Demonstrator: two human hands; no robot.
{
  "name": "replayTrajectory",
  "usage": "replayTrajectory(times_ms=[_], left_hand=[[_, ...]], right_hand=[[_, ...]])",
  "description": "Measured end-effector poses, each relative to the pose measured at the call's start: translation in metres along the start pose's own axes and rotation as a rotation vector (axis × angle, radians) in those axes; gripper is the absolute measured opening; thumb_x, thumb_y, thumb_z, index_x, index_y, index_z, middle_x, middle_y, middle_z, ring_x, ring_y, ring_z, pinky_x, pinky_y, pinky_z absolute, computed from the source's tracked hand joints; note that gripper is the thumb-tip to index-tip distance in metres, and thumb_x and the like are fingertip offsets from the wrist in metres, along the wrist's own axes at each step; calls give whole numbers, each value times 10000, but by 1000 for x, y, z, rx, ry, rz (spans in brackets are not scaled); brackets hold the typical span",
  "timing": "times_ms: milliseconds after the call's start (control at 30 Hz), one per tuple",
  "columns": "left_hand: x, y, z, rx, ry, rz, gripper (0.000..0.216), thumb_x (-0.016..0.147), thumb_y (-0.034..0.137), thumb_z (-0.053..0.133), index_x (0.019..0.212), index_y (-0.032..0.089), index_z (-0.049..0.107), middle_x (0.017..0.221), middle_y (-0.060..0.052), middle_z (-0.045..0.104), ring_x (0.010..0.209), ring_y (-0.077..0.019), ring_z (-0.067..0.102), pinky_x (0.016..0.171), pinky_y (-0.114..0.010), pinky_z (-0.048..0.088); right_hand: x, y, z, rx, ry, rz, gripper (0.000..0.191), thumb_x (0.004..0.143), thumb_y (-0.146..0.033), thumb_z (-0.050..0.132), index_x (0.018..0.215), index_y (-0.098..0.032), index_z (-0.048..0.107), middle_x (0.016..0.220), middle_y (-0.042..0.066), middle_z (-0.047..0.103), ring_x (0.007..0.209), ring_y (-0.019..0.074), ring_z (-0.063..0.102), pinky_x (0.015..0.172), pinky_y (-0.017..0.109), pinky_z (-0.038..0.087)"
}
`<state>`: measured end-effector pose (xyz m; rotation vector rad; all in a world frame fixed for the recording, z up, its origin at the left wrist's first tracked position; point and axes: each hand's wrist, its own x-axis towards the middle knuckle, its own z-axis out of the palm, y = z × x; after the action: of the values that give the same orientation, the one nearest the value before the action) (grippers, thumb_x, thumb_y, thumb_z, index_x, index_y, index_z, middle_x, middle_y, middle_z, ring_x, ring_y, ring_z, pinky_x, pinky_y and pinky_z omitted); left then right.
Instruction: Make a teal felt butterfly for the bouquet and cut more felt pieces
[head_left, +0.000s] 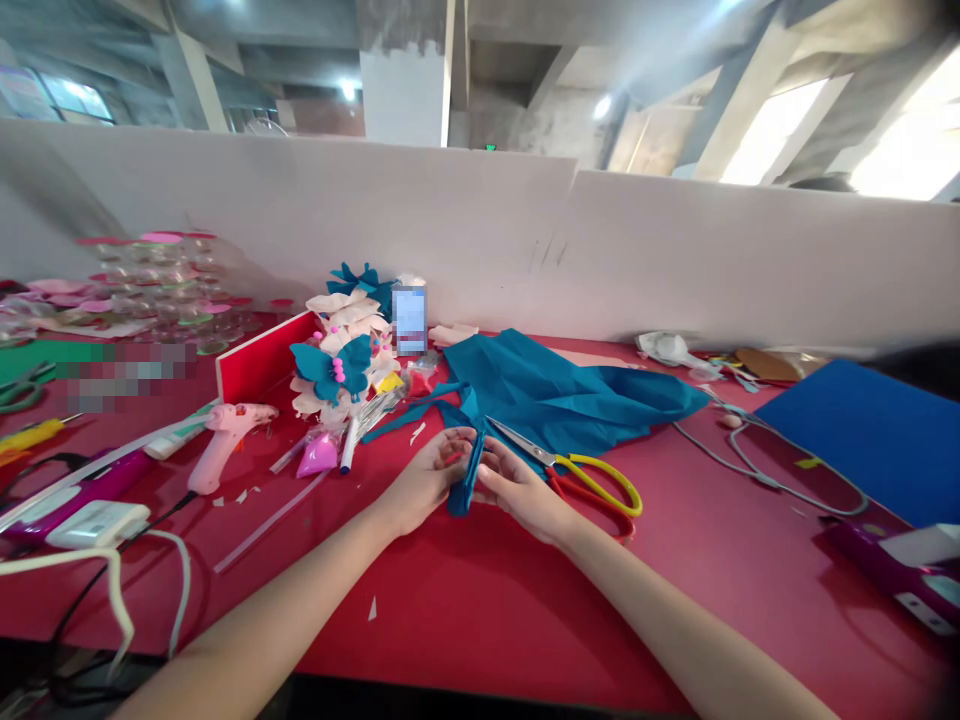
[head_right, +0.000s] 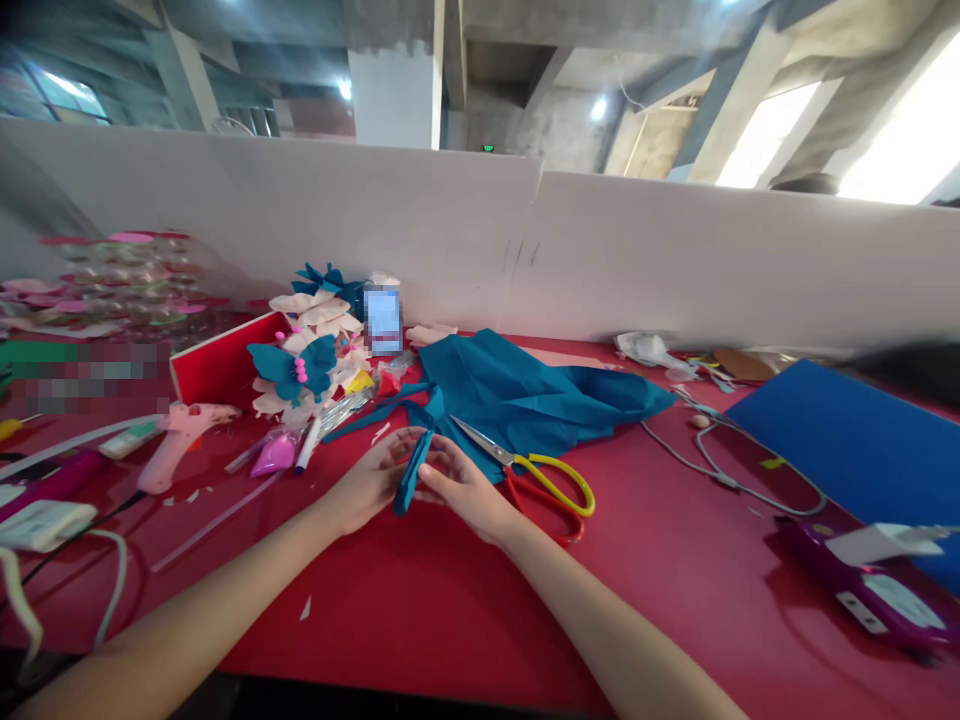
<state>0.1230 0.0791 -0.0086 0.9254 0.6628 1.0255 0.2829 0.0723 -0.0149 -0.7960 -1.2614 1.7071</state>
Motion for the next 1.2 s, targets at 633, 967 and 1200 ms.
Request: replayTrajectory(times_ms=[633,967,1200], left_hand=[[4,4,-13,58,62,131,379,635,226,804,962,194,615,937,-20,616,948,-168,578,798,-260,449],[3,2,-14,269,4,96,300,692,313,774,952,195,681,990,-52,647,956,-188,592,835,-285,438],[-2,13,-13,297,-56,106,398,736,432,722,1054,194,684,1056,-92,691,1063,-263,600,927,-375,441]], right_hand=[[-6,-2,1,-208,202,-137,426,748,-409,695,1097,-183,600,889,49,674,827,180,643,796,330,522],[-11,-12,-14,-1119,177,-737,209,861,-202,557,901,-301,737,1205,66,601,1196,281,470,990,497,405],[-3,-14,-19,-777,333,-368,218,841,-379,582,817,-212,719,798,45,687,754,220,607,673,333,479]])
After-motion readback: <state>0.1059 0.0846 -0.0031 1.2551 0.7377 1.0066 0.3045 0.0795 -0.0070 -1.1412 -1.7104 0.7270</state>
